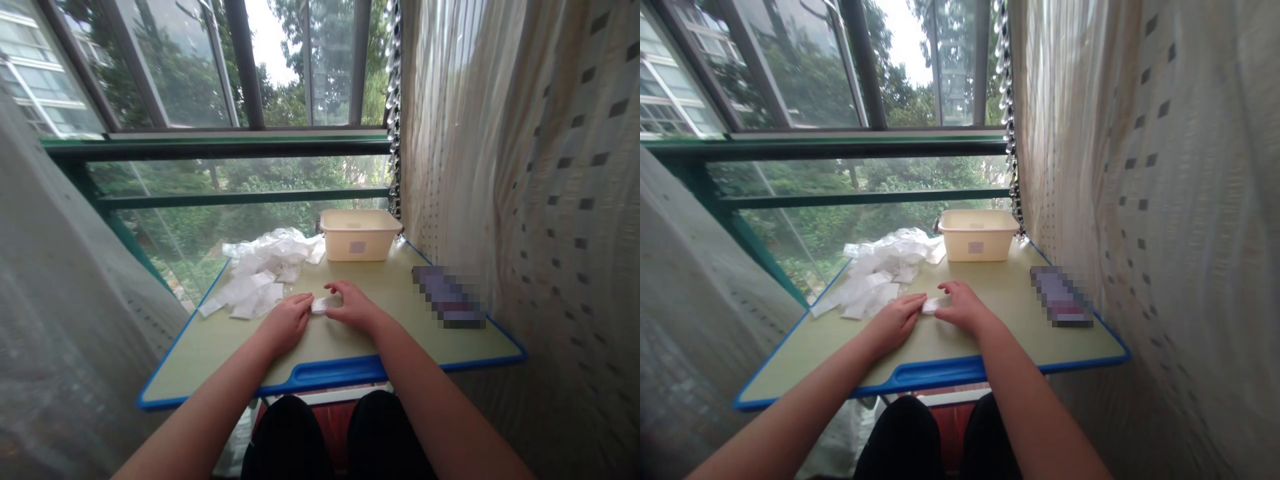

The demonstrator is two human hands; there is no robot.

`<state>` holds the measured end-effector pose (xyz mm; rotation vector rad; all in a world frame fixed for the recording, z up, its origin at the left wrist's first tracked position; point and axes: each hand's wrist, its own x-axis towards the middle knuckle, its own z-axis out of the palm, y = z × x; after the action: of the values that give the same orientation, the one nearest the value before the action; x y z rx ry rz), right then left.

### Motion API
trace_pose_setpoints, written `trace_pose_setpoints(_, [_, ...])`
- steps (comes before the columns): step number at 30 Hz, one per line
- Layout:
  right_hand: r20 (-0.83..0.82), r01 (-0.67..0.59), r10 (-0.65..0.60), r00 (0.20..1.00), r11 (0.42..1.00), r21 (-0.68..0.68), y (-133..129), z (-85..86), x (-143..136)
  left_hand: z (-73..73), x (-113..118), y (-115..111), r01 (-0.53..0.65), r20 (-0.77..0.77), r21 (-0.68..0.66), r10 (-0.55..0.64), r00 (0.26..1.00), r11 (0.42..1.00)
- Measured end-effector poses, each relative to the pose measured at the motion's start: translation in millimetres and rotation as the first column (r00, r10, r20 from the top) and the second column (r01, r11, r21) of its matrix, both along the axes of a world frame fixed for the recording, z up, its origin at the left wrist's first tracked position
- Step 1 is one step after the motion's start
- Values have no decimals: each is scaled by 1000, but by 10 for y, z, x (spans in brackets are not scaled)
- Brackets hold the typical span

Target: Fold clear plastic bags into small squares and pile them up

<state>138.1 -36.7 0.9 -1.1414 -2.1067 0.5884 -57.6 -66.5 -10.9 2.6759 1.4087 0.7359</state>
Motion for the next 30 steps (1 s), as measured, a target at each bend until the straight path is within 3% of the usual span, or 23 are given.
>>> trace_pose_setpoints(6, [179,-20,18,984,1000,12,-4,-19,4,-15,2,13,-13,-24,-9,12,1000,1000])
trace_pose_setpoints(11, [205,-29,22,979,999,32,6,-20,-27,13,2,-24,-22,24,-13,22,999,1000])
trace_pose_setpoints(15, [205,-26,18,979,999,38,12,-20,-43,76,-7,-90,46,-8,79,-46,999,996])
trace_pose_setpoints(18, [206,-23,16,978,999,31,12,-28,-53,102,-16,-108,23,-33,125,-19,999,992])
trace_pose_setpoints(23, [179,-5,-7,984,998,69,-5,-48,-73,117,-22,-91,26,-63,72,-21,998,997])
trace_pose_setpoints(27, [154,-8,-6,988,996,90,-18,-49,-88,124,-10,-80,-31,24,27,31,999,999])
trace_pose_setpoints(30, [123,-21,7,992,994,110,-23,-28,-97,136,3,-68,-169,159,-24,171,972,985])
